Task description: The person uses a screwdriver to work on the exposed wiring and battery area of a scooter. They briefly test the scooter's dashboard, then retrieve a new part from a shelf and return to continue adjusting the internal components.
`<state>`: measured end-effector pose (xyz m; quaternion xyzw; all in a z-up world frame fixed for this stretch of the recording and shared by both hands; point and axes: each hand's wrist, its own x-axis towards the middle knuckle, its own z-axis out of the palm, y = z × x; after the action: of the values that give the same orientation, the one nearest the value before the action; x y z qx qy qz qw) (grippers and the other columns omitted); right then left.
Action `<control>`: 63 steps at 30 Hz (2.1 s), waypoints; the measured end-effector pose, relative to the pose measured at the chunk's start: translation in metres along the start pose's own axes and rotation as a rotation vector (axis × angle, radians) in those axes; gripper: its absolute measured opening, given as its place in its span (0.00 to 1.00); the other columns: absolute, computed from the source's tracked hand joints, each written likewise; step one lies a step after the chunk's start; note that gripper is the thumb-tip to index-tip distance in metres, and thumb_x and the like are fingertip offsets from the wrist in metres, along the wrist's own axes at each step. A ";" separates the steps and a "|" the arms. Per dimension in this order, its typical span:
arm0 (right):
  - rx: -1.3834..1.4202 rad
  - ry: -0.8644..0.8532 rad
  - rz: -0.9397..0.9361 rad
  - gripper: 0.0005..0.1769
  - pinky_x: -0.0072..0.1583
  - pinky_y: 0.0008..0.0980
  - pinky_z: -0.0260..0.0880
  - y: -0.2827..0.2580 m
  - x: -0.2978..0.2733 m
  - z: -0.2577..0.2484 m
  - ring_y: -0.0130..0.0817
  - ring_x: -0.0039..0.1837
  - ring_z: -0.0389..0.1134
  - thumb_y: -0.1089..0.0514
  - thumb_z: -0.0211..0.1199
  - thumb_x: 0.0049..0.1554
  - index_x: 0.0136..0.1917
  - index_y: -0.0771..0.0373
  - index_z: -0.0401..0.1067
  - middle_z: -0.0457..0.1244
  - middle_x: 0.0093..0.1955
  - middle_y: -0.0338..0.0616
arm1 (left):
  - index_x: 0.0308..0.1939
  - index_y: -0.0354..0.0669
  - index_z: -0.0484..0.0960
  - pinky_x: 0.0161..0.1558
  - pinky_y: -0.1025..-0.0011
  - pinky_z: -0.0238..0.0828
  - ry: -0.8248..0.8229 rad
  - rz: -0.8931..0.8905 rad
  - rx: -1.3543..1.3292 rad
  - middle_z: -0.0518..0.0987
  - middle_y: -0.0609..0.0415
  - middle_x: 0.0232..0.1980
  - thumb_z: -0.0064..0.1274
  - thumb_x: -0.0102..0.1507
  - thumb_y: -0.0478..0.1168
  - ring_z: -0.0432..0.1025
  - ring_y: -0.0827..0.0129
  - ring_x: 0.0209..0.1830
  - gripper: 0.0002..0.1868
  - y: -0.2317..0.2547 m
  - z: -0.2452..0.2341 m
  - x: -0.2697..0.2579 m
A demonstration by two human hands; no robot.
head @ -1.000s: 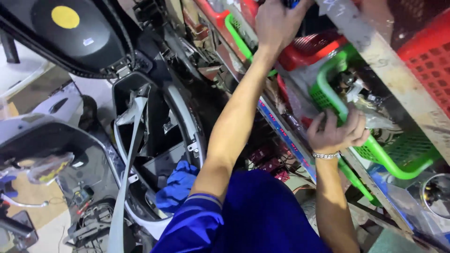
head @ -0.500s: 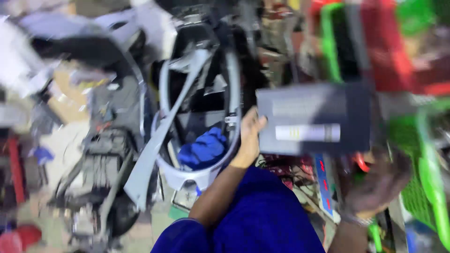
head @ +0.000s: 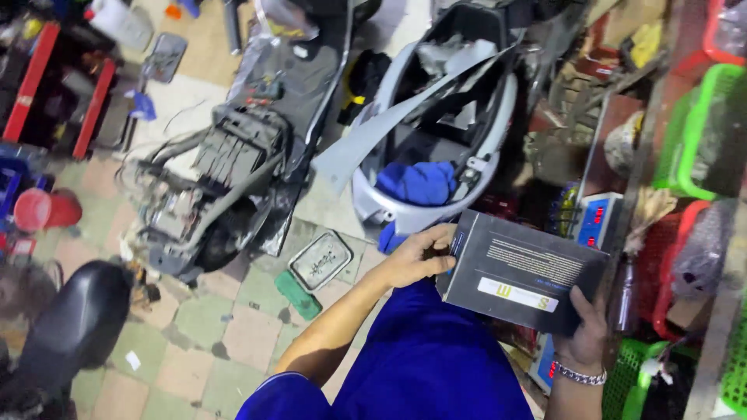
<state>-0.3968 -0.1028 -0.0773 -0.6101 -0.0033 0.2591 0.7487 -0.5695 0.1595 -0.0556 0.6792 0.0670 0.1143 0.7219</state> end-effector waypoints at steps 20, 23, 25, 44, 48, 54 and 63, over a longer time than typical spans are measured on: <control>-0.006 -0.388 0.394 0.35 0.71 0.43 0.61 0.124 -0.240 0.028 0.47 0.69 0.61 0.64 0.45 0.62 0.82 0.58 0.53 0.59 0.72 0.51 | 0.75 0.34 0.63 0.33 0.80 0.71 0.261 -0.246 -0.321 0.74 0.62 0.36 0.62 0.63 0.38 0.65 0.79 0.25 0.38 0.013 0.036 -0.386; 0.008 -0.497 0.182 0.35 0.61 0.42 0.72 0.150 -0.252 0.034 0.39 0.61 0.69 0.66 0.48 0.60 0.80 0.56 0.56 0.64 0.66 0.54 | 0.65 0.32 0.74 0.31 0.84 0.80 0.404 -0.241 -0.295 0.81 0.53 0.47 0.70 0.55 0.36 0.71 0.79 0.40 0.35 0.019 0.031 -0.403; -0.025 -0.508 0.164 0.35 0.62 0.43 0.72 0.145 -0.268 0.057 0.39 0.61 0.68 0.66 0.48 0.60 0.80 0.56 0.55 0.64 0.66 0.55 | 0.63 0.33 0.76 0.33 0.83 0.79 0.411 -0.248 -0.278 0.82 0.53 0.46 0.71 0.55 0.36 0.71 0.78 0.39 0.34 0.023 0.017 -0.419; -0.296 -0.484 -0.036 0.39 0.71 0.40 0.64 0.222 -0.393 0.142 0.33 0.66 0.64 0.60 0.60 0.55 0.78 0.57 0.55 0.61 0.69 0.49 | 0.74 0.44 0.63 0.41 0.58 0.81 0.304 -0.329 0.306 0.83 0.43 0.42 0.60 0.48 0.37 0.80 0.53 0.32 0.48 0.100 -0.099 -0.521; -0.303 -0.448 -0.065 0.32 0.70 0.40 0.65 0.214 -0.410 0.165 0.33 0.66 0.64 0.60 0.60 0.59 0.75 0.59 0.58 0.62 0.68 0.51 | 0.76 0.43 0.61 0.38 0.61 0.81 0.281 -0.418 0.270 0.82 0.42 0.42 0.56 0.49 0.35 0.81 0.57 0.31 0.49 0.085 -0.106 -0.524; -0.028 -0.326 0.255 0.25 0.59 0.38 0.74 0.270 -0.399 0.130 0.34 0.54 0.71 0.52 0.54 0.64 0.73 0.57 0.65 0.67 0.57 0.47 | 0.72 0.44 0.68 0.40 0.72 0.77 0.420 -0.301 -0.140 0.80 0.47 0.42 0.56 0.48 0.31 0.74 0.66 0.37 0.45 0.031 -0.112 -0.531; 0.288 0.089 0.630 0.20 0.60 0.35 0.74 0.308 -0.418 0.138 0.36 0.56 0.74 0.45 0.66 0.61 0.59 0.59 0.77 0.71 0.56 0.47 | 0.72 0.35 0.64 0.40 0.70 0.82 0.375 0.005 -0.799 0.81 0.41 0.49 0.61 0.53 0.19 0.80 0.65 0.42 0.43 0.026 -0.070 -0.512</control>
<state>-0.9207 -0.1038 -0.1939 -0.4800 0.2543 0.4485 0.7098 -1.0833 0.0975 -0.0648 0.3142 0.1457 0.2542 0.9030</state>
